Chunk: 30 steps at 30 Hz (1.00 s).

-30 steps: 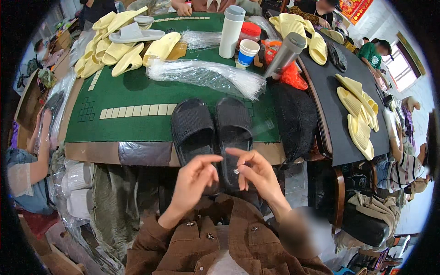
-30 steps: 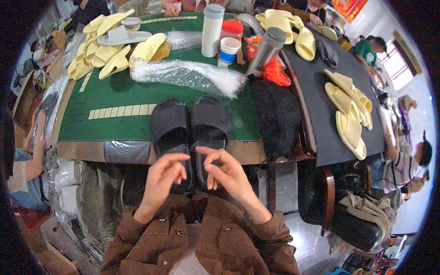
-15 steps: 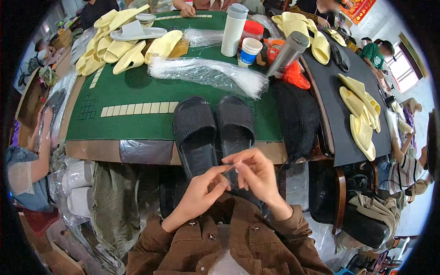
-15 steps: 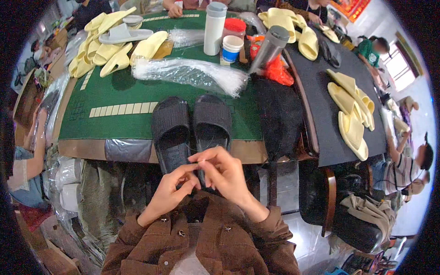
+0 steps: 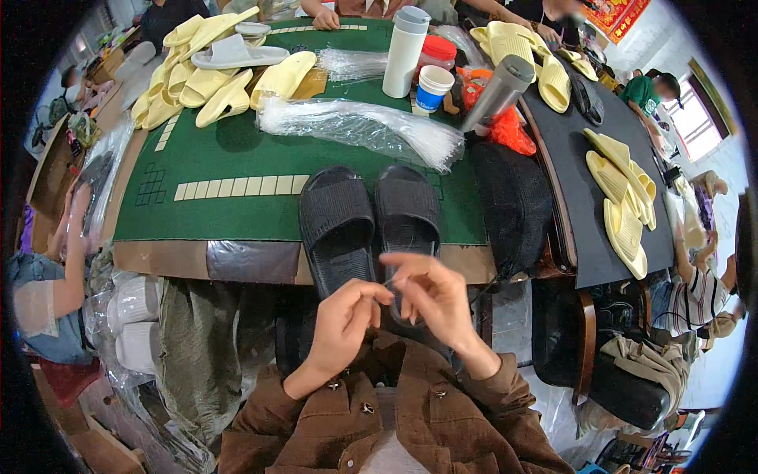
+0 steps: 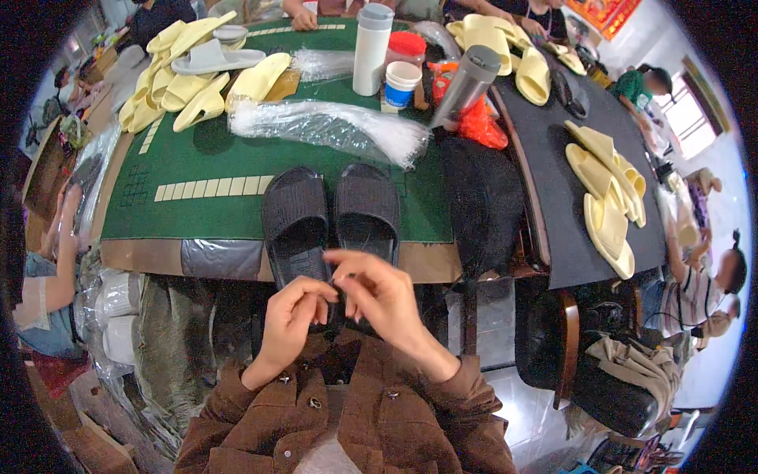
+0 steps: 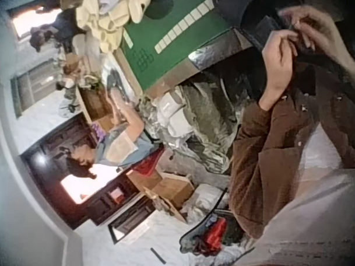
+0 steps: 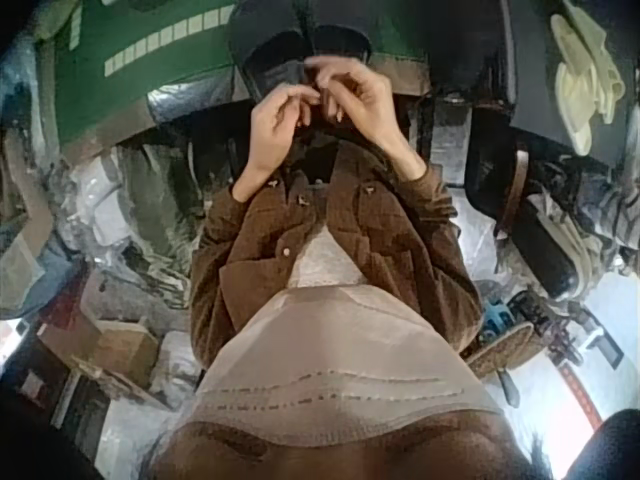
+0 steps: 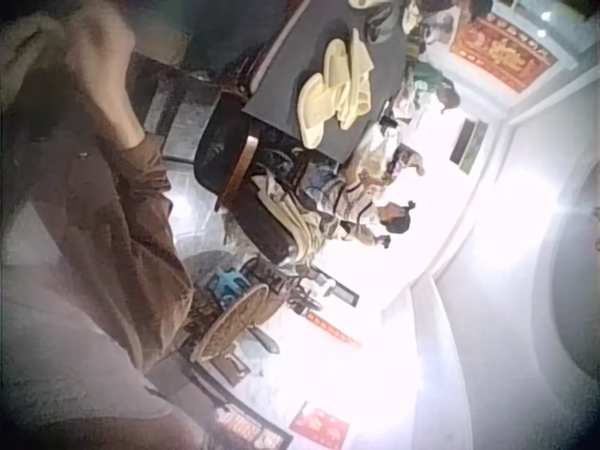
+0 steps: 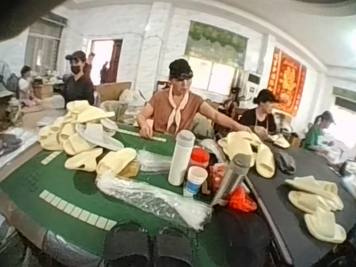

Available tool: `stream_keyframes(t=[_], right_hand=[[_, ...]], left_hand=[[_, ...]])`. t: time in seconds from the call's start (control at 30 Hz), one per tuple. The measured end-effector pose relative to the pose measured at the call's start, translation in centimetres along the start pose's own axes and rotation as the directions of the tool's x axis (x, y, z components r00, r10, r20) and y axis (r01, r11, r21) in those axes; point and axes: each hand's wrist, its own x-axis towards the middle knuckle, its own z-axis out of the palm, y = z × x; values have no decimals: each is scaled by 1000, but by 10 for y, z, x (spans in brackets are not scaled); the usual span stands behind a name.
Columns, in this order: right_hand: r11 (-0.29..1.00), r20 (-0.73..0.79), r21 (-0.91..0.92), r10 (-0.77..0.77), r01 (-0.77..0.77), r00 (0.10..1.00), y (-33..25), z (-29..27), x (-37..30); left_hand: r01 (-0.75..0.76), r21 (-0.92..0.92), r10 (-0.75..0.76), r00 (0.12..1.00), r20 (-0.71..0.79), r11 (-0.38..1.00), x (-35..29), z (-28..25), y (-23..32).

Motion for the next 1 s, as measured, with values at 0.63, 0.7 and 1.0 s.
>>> stream_keyframes(t=[0.63, 0.7, 1.0], right_hand=[[970, -176, -235, 24, -66, 984, 39, -30, 6], [971, -86, -215, 84, -101, 993, 31, -29, 1], [856, 456, 109, 408, -505, 791, 21, 8, -9]], left_hand=[[-134, 696, 213, 977, -28, 705, 35, -19, -30], [-50, 538, 89, 995, -47, 841, 33, -16, -25], [288, -581, -311, 948, 63, 761, 31, -29, -33]])
